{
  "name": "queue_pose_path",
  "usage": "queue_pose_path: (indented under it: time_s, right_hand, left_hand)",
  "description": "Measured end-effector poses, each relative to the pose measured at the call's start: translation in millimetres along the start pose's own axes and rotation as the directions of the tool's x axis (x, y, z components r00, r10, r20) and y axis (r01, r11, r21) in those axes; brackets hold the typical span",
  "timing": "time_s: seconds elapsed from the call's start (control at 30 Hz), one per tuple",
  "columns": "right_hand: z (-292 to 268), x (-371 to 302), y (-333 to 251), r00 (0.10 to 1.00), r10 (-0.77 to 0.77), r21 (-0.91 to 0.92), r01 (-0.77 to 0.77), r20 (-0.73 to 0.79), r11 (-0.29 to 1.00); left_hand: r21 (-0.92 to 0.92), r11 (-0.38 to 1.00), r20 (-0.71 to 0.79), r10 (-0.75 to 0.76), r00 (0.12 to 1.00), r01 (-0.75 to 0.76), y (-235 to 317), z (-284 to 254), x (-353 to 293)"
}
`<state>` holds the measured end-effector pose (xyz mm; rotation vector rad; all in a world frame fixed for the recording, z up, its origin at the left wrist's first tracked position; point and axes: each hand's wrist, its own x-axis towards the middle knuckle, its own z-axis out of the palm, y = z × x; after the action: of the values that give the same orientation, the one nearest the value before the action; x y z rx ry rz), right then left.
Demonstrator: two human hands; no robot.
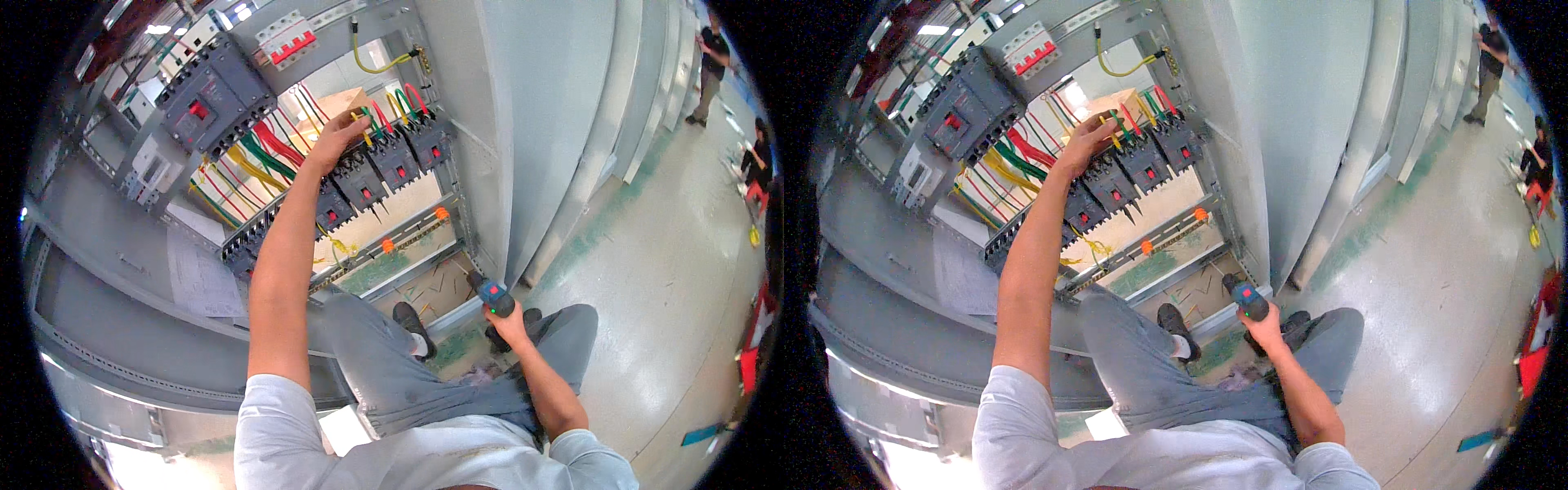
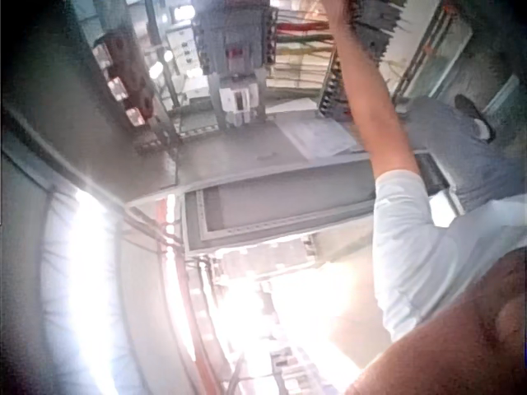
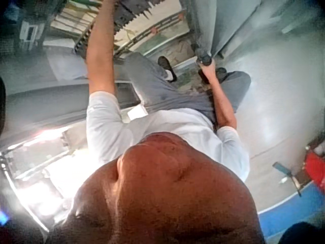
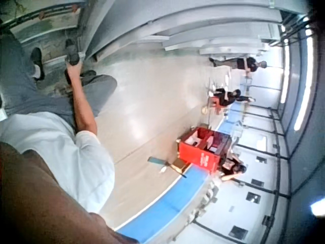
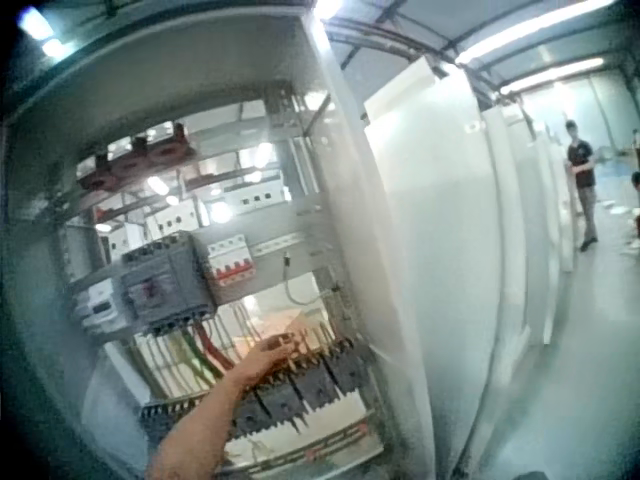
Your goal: The person uses a cordless drill to tighten screws on multiple circuit breakers inside an open electrical panel. They hold wires in place with one hand while operating the drill with the other, moving sequentially across several breakers.
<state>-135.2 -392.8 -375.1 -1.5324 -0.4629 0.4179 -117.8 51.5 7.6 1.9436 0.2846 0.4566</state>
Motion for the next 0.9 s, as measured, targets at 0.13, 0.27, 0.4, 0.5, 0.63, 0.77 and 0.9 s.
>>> queue_pose_path:
  time_s: [0.13, 0.27, 0.4, 0.5, 0.63, 0.77, 0.9]
  right_hand:
    - [-3.0, -9.2, 4.1, 0.992, 0.115, 0.044, -0.113, -0.043, 0.993]
    - [-5.7, -9.6, 13.4, 0.992, 0.095, 0.077, -0.089, -0.082, 0.993]
    - [-19.3, -18.1, 17.1, 0.994, 0.054, -0.056, -0.060, -0.096, 0.997]
    - [3.7, -17.1, -35.8, 1.000, 0.022, -0.157, -0.022, 0.004, 0.987]
    - [23.0, -17.2, -88.3, 0.977, -0.163, -0.081, 0.176, 0.140, 0.981]
    - [8.4, -31.1, -159.6, 0.953, -0.209, 0.154, 0.178, 0.219, 0.972]
    - [21.9, -25.6, -214.2, 0.912, -0.208, 0.304, 0.099, 0.352, 0.948]
  left_hand:
    - [0.039, 0.995, -0.060, 0.093, 0.994, -0.091, -10.7, 4.1, 0.7]
    - [0.235, 0.957, -0.307, 0.239, 0.921, -0.171, -10.1, 14.2, -5.4]
    - [0.334, 0.928, -0.540, 0.334, 0.772, -0.168, -31.8, 9.6, 10.8]
    - [0.550, 0.817, -0.373, 0.426, 0.824, -0.174, -79.5, -52.2, 13.9]
    - [0.228, 0.968, -0.434, 0.005, 0.901, 0.104, -79.7, -110.5, 11.2]
    - [-0.042, 0.988, -0.328, -0.155, 0.932, 0.150, -55.5, -90.1, 14.7]
    - [-0.293, 0.956, -0.313, -0.130, 0.941, 0.034, -62.4, -143.9, 23.3]
